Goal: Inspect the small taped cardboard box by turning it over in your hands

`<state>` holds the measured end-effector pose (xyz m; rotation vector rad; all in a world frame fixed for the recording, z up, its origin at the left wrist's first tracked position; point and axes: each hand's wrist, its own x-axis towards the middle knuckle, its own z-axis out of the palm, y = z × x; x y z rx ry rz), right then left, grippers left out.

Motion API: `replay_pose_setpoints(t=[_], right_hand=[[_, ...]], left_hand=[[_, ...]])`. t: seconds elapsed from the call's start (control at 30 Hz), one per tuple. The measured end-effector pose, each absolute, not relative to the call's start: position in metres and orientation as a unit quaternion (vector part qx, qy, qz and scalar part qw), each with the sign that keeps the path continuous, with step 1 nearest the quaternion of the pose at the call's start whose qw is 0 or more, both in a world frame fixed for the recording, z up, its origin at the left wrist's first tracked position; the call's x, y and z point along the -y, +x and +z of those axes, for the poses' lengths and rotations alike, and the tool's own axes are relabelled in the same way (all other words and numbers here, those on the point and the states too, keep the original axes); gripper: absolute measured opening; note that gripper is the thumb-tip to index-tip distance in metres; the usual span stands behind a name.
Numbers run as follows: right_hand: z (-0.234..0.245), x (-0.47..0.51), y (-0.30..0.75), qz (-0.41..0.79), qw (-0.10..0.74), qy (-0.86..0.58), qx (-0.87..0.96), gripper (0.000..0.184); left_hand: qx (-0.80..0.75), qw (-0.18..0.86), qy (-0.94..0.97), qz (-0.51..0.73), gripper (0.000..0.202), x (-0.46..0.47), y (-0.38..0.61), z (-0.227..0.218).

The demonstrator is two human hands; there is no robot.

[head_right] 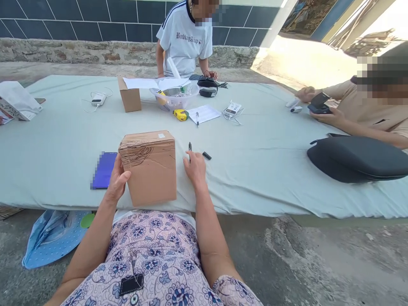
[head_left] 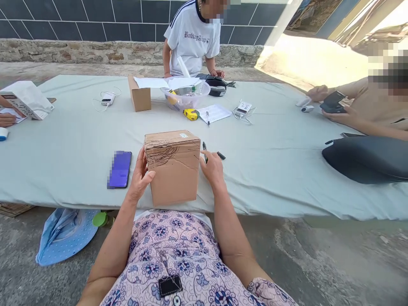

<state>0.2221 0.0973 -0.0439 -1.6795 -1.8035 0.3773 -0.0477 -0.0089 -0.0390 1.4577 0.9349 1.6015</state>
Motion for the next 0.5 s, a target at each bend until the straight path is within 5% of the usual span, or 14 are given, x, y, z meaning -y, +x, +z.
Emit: replay_pose_setpoints(t=[0.3, 0.4, 0.5], right_hand=[[-0.061, -0.096, 0.227, 0.169, 0.276, -0.665, 0.673, 0.044], [-0.057, -0.084, 0.231, 0.262, 0.383, -0.583, 0.667, 0.064], [-0.051, -0.069, 0.229, 0.440, 0.447, -0.408, 0.663, 0.109]], left_hand=[[-0.366, 0.400, 0.539, 0.645, 0.100, -0.014, -0.044, -0.032], [-0.361, 0.411, 0.536, 0.644, 0.102, -0.028, -0.045, -0.029], [-0.353, 0.419, 0.538, 0.641, 0.102, -0.039, -0.045, -0.025]])
